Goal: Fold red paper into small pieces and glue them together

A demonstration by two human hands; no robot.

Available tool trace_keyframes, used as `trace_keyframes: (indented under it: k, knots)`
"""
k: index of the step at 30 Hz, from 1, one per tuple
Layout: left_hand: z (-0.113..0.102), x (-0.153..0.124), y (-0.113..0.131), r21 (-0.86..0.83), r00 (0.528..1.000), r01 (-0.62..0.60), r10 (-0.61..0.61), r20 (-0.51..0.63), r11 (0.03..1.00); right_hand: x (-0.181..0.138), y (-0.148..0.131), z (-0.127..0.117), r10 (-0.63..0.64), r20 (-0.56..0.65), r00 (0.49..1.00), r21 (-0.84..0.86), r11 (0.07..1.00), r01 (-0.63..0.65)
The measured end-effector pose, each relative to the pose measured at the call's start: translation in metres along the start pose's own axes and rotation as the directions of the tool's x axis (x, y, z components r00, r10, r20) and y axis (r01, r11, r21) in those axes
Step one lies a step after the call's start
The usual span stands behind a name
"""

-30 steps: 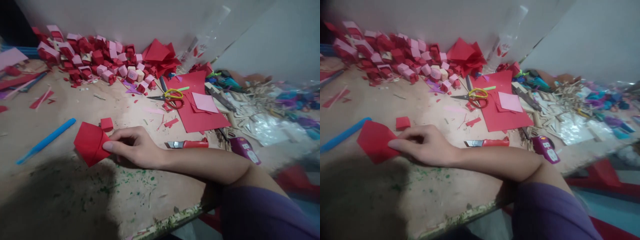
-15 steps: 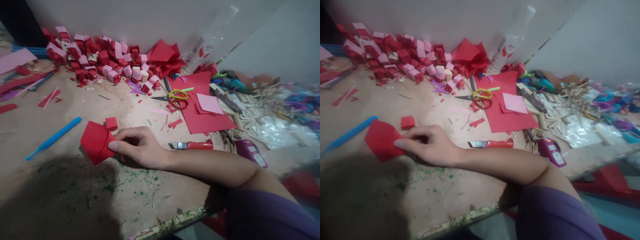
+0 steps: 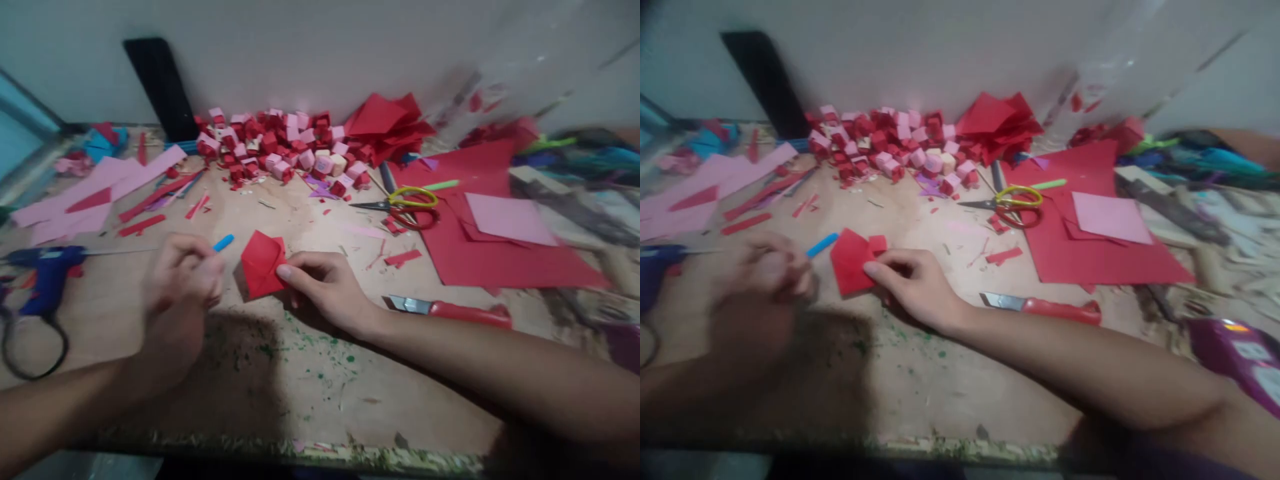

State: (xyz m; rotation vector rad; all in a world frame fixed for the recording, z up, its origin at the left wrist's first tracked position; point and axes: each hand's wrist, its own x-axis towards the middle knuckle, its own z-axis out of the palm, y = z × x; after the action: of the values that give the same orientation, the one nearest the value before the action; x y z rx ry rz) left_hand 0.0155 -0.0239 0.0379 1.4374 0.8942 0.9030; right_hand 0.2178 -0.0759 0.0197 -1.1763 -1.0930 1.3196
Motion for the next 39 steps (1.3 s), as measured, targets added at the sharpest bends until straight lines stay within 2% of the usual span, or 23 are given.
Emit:
trace_keyframes:
  k: [2,4,9,12,17,27,34,39]
  knots:
    - [0.008,0.0,-0.002,-0.103,0.993,0.073,-0.082,-0.086,0.992,0.001,-0.001,-0.001,0.002,-0.013,1.0,-0.029,1.0,-0.002]
    - [0.018,0.004,-0.005,-0.17,0.985,0.158,-0.168,-0.046,0.973,0.002,-0.002,-0.001,-0.007,-0.007,1.0,-0.067,0.998,0.007]
    - [0.022,0.012,-0.011,-0.237,0.976,0.21,-0.216,-0.001,0.949,0.002,-0.005,-0.001,-0.027,-0.014,1.0,-0.144,0.989,0.025]
    - [0.016,0.013,-0.014,-0.255,0.976,0.216,-0.208,0.058,0.943,0.002,-0.007,0.0,-0.035,-0.031,0.999,-0.172,0.985,0.029]
    - [0.013,0.012,-0.015,-0.12,0.952,0.197,-0.161,0.26,0.973,0.003,-0.009,0.002,-0.069,-0.024,0.997,-0.172,0.983,0.064]
    - [0.015,0.014,-0.019,-0.024,0.969,0.127,-0.119,0.216,0.992,0.002,-0.01,0.003,-0.109,0.034,0.993,-0.192,0.975,0.113]
    - [0.012,0.012,-0.021,-0.02,0.968,0.103,-0.095,0.232,0.995,0.002,-0.008,0.002,-0.085,-0.017,0.996,-0.26,0.963,0.078]
    - [0.01,0.012,-0.013,-0.006,0.965,0.096,-0.092,0.245,0.995,0.002,-0.007,0.003,-0.095,-0.052,0.994,-0.241,0.967,0.08]
